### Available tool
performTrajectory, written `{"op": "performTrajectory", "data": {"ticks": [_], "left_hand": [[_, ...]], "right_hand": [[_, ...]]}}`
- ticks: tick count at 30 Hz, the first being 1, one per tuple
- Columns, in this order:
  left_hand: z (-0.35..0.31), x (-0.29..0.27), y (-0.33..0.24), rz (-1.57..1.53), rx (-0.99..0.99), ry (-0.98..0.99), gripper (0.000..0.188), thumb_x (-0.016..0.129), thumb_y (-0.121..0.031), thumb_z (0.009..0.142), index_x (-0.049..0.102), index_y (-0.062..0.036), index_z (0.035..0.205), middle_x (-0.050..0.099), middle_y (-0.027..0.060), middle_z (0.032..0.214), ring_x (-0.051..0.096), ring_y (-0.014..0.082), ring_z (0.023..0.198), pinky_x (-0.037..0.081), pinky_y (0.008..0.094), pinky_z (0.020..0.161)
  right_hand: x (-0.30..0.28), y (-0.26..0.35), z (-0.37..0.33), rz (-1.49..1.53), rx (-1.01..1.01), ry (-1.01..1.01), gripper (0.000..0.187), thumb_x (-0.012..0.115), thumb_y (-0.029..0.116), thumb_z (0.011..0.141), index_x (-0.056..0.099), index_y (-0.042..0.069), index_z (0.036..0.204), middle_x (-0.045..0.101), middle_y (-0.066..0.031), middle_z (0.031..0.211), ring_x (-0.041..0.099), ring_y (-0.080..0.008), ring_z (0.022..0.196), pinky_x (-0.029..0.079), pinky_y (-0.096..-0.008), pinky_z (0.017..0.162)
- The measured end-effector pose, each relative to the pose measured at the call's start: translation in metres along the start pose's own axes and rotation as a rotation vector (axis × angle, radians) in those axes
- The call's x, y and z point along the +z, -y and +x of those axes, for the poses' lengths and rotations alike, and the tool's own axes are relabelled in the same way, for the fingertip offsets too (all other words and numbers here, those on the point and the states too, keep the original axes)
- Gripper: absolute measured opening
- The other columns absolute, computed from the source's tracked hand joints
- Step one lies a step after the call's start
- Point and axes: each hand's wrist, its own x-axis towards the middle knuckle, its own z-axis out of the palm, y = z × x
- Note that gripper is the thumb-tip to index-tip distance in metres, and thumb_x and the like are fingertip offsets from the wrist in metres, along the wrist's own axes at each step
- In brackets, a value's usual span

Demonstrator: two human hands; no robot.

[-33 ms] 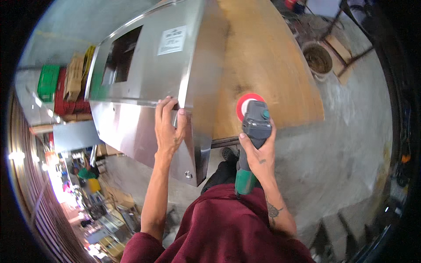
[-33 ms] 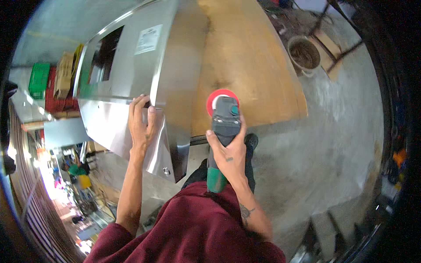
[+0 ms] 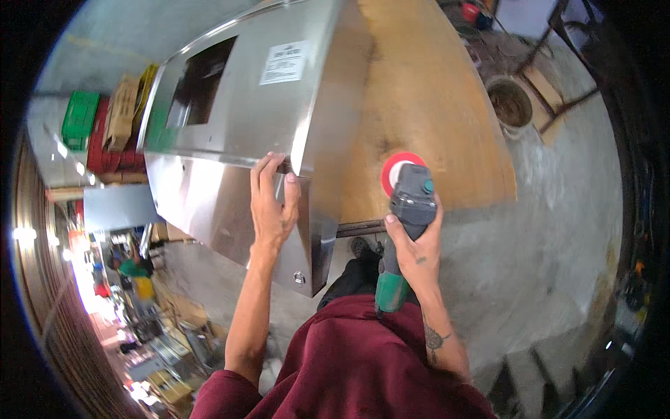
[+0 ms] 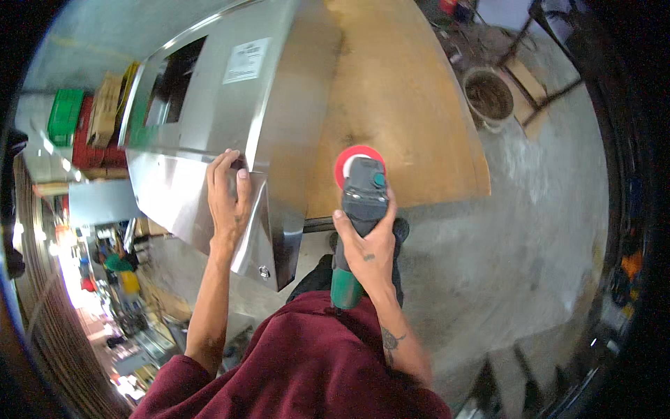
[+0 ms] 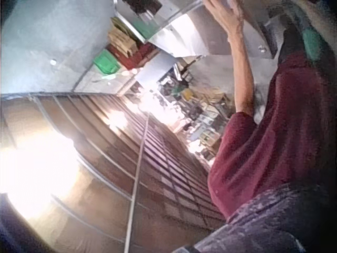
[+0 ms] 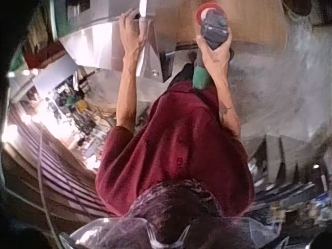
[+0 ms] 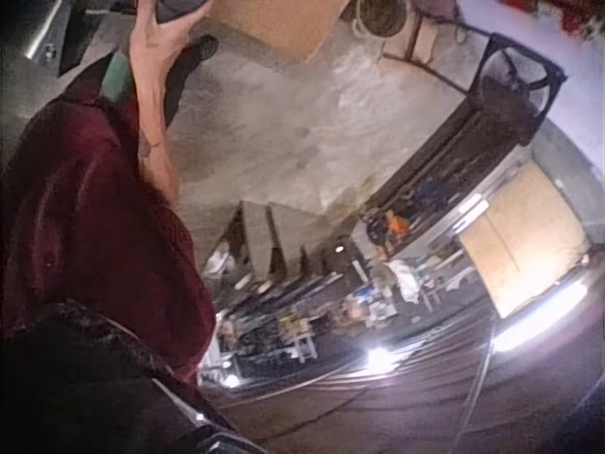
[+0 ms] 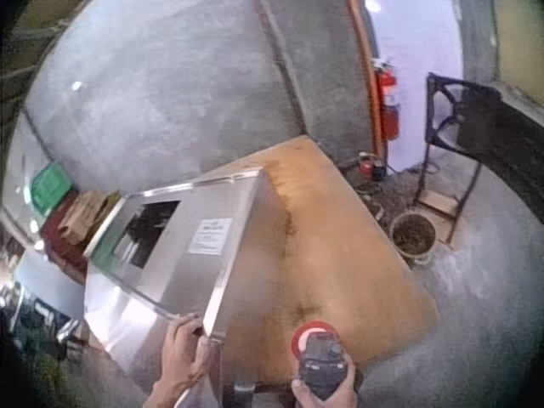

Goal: The person uses a handheld angle grinder with a polishing pad to smooth and polish the edges and surfaces of a stainless steel metal box. The person repositions the box on a workbench and continues polishing different sides and edges.

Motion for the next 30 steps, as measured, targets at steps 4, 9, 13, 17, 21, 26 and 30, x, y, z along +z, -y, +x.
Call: {"op": "performTrajectory", "data": {"ticks": [4, 9, 13, 17, 21, 26, 30], "left_hand": [[-0.064, -0.012, 0.000, 0.104, -0.228, -0.297, 0.040, 0.062, -0.021, 0.114, 0.059, 0.0046, 0.145, 0.059, 0.0243, 0.142, 0.057, 0.0376, 0.135, 0.045, 0.0490, 0.117], [-0.223, 0.003, 0.022, 0.025, -0.923, -0.524, 0.034, 0.062, -0.022, 0.114, 0.057, 0.0047, 0.134, 0.058, 0.0227, 0.128, 0.057, 0.0351, 0.121, 0.045, 0.0475, 0.111], [-0.347, 0.077, 0.060, -0.330, -1.364, -0.713, 0.054, 0.060, -0.042, 0.116, 0.052, 0.0056, 0.140, 0.059, 0.0219, 0.136, 0.055, 0.0331, 0.132, 0.041, 0.0462, 0.120], [-0.308, 0.085, 0.075, -1.525, -1.441, -0.805, 0.119, 0.031, -0.094, 0.102, 0.029, -0.0003, 0.176, 0.037, 0.0188, 0.179, 0.039, 0.0354, 0.163, 0.032, 0.0526, 0.133], [-0.337, 0.100, 0.089, -1.891, -1.404, -0.689, 0.120, 0.033, -0.103, 0.094, 0.030, -0.0175, 0.179, 0.033, 0.0175, 0.182, 0.038, 0.0357, 0.164, 0.035, 0.0639, 0.130], [-0.379, 0.132, 0.134, -1.738, -1.577, -0.531, 0.119, 0.030, -0.104, 0.094, 0.023, -0.0242, 0.182, 0.031, 0.0112, 0.185, 0.035, 0.0392, 0.165, 0.032, 0.0673, 0.128], [-0.370, 0.080, 0.154, -1.664, -1.512, -0.592, 0.112, 0.026, -0.097, 0.101, 0.026, -0.0194, 0.181, 0.035, 0.0118, 0.183, 0.038, 0.0385, 0.163, 0.032, 0.0649, 0.129]], "right_hand": [[-0.001, 0.007, 0.007, -0.036, 0.064, 0.018, 0.095, 0.088, 0.025, 0.099, 0.031, -0.001, 0.170, 0.067, -0.0202, 0.140, 0.070, -0.0285, 0.124, 0.056, -0.0403, 0.106], [0.008, 0.004, 0.014, 0.111, 0.062, 0.114, 0.084, 0.083, 0.016, 0.103, 0.033, 0.006, 0.170, 0.066, -0.0122, 0.127, 0.071, -0.0200, 0.094, 0.063, -0.0356, 0.071], [0.010, 0.000, 0.008, 0.066, 0.119, 0.110, 0.060, 0.080, 0.024, 0.105, 0.048, 0.009, 0.153, 0.066, -0.0099, 0.108, 0.069, -0.0221, 0.070, 0.062, -0.0375, 0.058], [0.001, 0.000, 0.017, 0.015, 0.058, 0.096, 0.043, 0.078, 0.036, 0.107, 0.060, 0.008, 0.133, 0.065, -0.0073, 0.090, 0.069, -0.0222, 0.067, 0.059, -0.0380, 0.055], [0.027, 0.018, -0.025, -0.066, -0.178, 0.133, 0.052, 0.081, 0.033, 0.105, 0.061, 0.001, 0.140, 0.069, -0.0154, 0.107, 0.070, -0.0275, 0.074, 0.063, -0.0405, 0.063], [0.059, 0.014, -0.092, -0.159, -0.235, 0.164, 0.056, 0.081, 0.029, 0.105, 0.061, -0.002, 0.148, 0.070, -0.0197, 0.117, 0.070, -0.0305, 0.083, 0.065, -0.0425, 0.070], [0.040, -0.034, -0.115, -0.199, -0.252, 0.143, 0.055, 0.079, 0.032, 0.106, 0.063, -0.001, 0.148, 0.073, -0.0197, 0.112, 0.071, -0.0306, 0.087, 0.064, -0.0432, 0.075]]}}
